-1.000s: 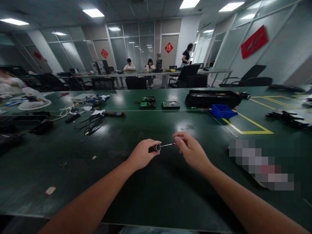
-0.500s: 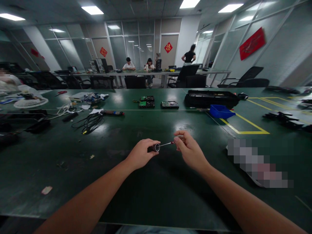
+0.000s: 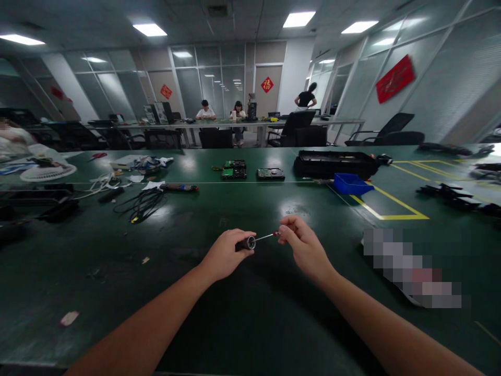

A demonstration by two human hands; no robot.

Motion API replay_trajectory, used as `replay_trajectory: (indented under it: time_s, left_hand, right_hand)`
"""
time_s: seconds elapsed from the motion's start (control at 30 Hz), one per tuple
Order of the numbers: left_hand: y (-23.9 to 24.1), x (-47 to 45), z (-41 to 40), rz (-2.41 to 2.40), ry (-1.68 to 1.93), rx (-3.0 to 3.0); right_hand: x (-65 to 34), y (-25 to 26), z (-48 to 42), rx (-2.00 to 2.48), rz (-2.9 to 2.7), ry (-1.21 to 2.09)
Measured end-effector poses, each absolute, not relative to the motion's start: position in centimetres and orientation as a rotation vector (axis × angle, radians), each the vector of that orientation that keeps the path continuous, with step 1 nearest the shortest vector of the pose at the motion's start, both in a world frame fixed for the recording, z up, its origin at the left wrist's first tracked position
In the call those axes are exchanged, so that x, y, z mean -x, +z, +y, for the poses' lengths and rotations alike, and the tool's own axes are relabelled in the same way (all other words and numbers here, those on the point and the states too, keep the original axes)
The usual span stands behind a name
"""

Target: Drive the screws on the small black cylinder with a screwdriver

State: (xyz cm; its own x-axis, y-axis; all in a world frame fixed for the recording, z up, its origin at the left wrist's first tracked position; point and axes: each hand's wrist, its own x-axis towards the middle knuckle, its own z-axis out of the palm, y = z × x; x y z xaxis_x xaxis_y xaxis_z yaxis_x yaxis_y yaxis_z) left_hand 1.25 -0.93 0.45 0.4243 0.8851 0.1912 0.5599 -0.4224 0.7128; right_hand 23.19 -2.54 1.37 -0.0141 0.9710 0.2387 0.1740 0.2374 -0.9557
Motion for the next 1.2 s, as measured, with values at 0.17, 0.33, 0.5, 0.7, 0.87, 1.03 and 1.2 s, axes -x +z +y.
replay_trajectory:
  time_s: [0.17, 0.33, 0.5, 0.7, 0.87, 1.03, 1.2]
  left_hand:
    - [0.0, -1.0, -0.8, 1.194, 0.791, -2.14]
    - [0.1, -0.8, -0.8, 1.156, 0.772, -2.302]
    - [-0.1, -0.7, -0.7, 1.18, 0.762, -2.272]
    - [0.0, -0.9, -0.8, 1.192, 0.773, -2.252]
    - [0.2, -1.0, -0.9, 1.208, 0.766, -2.206]
    - [0.3, -1.1, -1.0, 1.227, 0.753, -2.194]
    - [0.2, -1.0, -0.9, 1.223, 0.768, -2.17]
  right_hand:
    - [-23.1, 1.3, -2.1, 1.098, -1.329, 1.028]
    - [-23.1, 0.6, -1.2, 1.063, -1.034, 1.295]
    - [-23.2, 0.2, -0.9, 1.083, -0.999, 1.291]
    - [-22.7, 0.1, -1.5, 1.116, -1.191, 1.061]
    - [-22.7, 0.1, -1.7, 1.108, -1.279, 0.991]
    - [-23.0, 1.6, -2.3, 1.225, -1.442, 0.856]
    - [-23.4, 2.2, -2.5, 1.289, -1.559, 0.759]
